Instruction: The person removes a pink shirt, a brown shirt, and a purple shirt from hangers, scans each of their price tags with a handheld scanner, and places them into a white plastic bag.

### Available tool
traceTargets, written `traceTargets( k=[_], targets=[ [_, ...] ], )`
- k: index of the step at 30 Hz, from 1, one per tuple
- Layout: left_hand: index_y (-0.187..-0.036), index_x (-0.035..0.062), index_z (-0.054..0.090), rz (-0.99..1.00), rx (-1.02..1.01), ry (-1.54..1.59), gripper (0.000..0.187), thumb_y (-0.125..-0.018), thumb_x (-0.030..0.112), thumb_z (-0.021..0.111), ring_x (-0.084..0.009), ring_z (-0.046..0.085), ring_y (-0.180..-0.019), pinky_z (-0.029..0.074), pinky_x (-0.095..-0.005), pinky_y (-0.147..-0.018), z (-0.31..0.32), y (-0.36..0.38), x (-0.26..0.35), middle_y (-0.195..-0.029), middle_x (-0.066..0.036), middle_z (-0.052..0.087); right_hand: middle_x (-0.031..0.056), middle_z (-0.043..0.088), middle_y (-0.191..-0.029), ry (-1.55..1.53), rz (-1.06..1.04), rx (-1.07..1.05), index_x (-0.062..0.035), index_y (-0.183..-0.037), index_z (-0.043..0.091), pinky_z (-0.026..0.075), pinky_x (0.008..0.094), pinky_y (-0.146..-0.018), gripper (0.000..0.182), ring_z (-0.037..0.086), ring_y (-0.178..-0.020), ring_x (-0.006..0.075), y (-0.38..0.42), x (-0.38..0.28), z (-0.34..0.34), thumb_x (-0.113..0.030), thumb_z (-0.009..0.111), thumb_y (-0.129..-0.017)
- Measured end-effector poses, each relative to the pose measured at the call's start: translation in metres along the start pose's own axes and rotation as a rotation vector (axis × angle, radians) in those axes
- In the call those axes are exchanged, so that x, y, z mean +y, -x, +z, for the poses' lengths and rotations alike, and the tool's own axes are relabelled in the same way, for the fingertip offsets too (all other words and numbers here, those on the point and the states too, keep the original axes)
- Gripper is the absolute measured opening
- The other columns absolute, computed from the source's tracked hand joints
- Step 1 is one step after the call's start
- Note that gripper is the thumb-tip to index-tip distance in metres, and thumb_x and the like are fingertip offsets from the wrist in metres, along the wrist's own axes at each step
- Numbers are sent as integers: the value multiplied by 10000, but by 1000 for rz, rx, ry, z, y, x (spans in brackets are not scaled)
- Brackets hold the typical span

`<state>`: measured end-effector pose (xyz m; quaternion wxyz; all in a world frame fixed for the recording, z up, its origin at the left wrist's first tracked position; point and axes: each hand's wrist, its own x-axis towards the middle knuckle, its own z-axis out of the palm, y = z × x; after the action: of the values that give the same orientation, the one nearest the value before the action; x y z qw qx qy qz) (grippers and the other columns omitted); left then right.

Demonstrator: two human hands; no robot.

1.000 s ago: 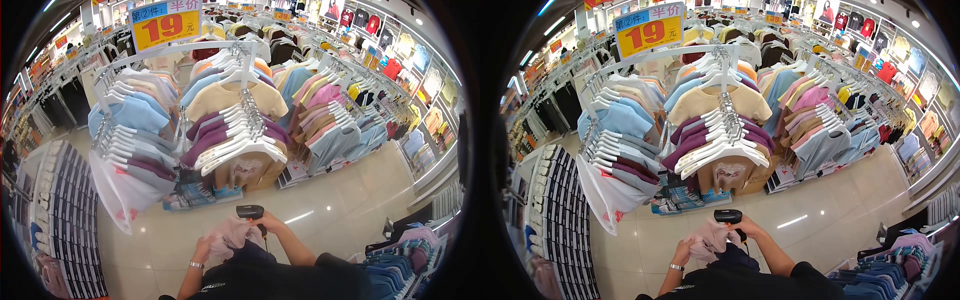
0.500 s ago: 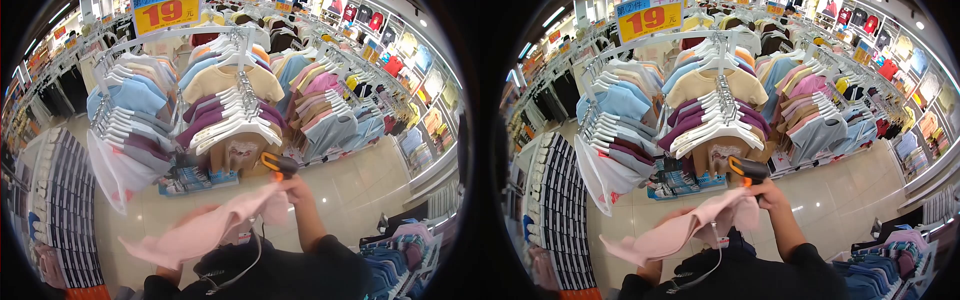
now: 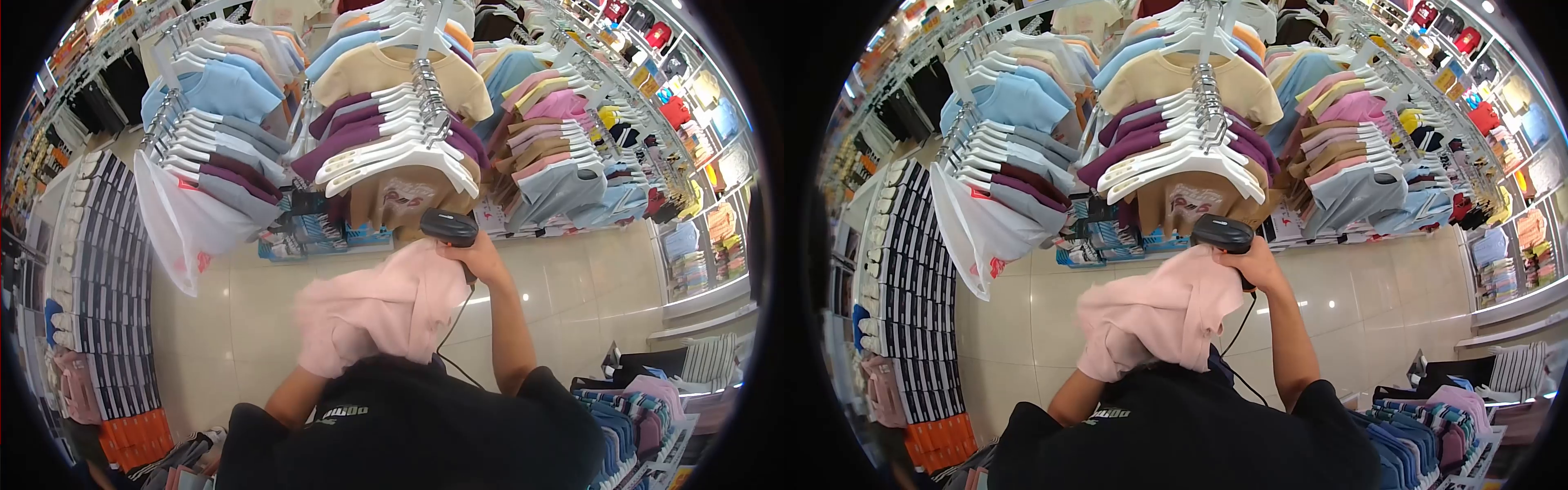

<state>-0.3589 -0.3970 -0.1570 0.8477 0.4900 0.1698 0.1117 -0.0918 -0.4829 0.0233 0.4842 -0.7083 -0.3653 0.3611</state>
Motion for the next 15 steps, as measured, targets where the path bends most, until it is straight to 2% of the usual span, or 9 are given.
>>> traceTargets(
  k=[3,6,9,12,15],
  targets=[
    [-1378,48,478,13,5,0,482,-970,270,606,-211,559,-1184,436,-323,-1031,-4,-3,-6,-1312,-116,562,14,671,-828,12,-9,49,6,-890,690,492,280,-717,224,577,-760,92,-2,15,8,-103,796,-726],
    [-1385,42,470,22,4,-3,488,-969,255,610,-211,548,-1200,424,-318,-1045,-6,-7,-12,-1337,-116,547,17,672,-821,6,34,12,10,-900,693,491,278,-727,236,582,-771,95,2,17,16,-109,800,-727],
    [-1387,40,468,26,-9,-8,491,-967,249,612,-210,545,-1204,421,-317,-1049,-2,-8,-9,-1345,-115,542,17,663,-801,-2,27,32,13,-897,692,488,270,-675,215,580,-718,94,5,11,27,-97,796,-744],
    [-1387,42,468,36,-14,-2,491,-966,248,613,-210,546,-1203,423,-316,-1047,6,-8,7,-1345,-114,542,20,658,-783,-1,148,-20,18,-893,691,474,262,-607,176,568,-649,92,8,0,38,-74,780,-771],
    [-1387,43,469,70,16,52,491,-964,247,613,-209,546,-1202,424,-316,-1045,3,-2,31,-1345,-113,542,26,658,-776,-71,99,-9,21,-911,687,455,255,-548,163,548,-590,87,9,15,46,-53,765,-788]
  ],
)
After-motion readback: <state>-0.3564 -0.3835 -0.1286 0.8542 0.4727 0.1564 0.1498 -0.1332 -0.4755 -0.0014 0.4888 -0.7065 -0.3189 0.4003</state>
